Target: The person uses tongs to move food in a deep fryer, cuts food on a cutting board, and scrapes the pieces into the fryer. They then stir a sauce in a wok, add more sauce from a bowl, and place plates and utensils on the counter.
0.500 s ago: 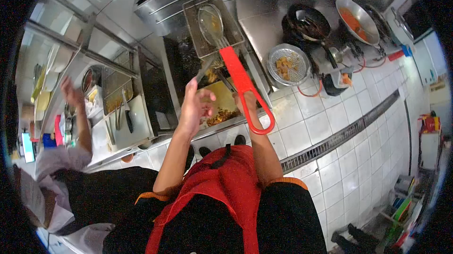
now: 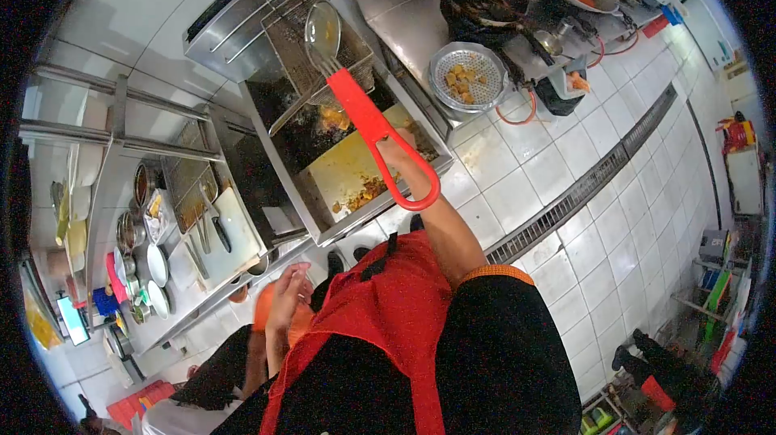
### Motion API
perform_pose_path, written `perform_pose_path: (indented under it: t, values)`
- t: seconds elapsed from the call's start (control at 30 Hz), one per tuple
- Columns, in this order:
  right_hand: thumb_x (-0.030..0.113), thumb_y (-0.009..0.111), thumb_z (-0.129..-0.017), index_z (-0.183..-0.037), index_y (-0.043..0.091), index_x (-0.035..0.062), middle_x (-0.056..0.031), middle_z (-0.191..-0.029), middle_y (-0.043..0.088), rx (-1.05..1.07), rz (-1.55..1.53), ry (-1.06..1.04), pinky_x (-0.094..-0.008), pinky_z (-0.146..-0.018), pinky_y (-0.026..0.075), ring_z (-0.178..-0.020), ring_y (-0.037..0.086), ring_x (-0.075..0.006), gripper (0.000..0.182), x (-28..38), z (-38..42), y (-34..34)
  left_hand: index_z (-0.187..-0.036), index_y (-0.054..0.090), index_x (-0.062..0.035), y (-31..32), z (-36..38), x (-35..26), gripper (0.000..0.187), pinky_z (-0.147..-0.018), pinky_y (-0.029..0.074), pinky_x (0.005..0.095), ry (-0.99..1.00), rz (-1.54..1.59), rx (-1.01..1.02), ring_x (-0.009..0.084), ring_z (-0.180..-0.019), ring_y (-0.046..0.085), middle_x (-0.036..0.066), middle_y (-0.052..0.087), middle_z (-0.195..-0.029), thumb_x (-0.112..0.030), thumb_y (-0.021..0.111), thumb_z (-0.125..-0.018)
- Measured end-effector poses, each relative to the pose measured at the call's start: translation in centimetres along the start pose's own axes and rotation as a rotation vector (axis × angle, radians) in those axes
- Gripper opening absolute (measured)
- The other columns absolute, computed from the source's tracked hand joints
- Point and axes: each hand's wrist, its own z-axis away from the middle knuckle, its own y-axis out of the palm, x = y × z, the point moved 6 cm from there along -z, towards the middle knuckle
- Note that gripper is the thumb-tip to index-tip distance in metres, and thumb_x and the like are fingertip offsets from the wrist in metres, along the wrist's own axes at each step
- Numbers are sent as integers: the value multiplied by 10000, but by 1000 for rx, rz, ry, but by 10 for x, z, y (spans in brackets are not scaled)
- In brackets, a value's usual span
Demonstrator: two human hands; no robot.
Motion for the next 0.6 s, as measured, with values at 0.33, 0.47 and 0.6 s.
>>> perform_pose_path:
  t: [0.33,0.47,0.6]
  values:
    - [303,606,-732,-674,573,-6,-75,-599,557,169,6,111,-341,-466,412,-532,543,-171,316,13,2,10,-812,540,-125,-83,-41,252,198,-328,339,261,285,-538,-113,119,-403,449,1,493,-545,-307,478,-861]
    - [263,635,-707,-713,604,-11,-73,-603,571,162,45,231,-326,-419,397,-512,539,-164,276,3,-2,24,-768,592,-107,-101,-23,403,180,-421,404,301,-688,111,-156,162,-520,539,49,580,-641,-266,525,-818]
    - [260,639,-726,-737,613,-13,-67,-587,554,313,-83,405,-316,-402,383,-487,516,-150,275,14,4,20,-918,611,-52,-121,-40,512,245,-470,435,333,-550,-123,-266,222,-562,558,102,613,-714,-261,527,-822]
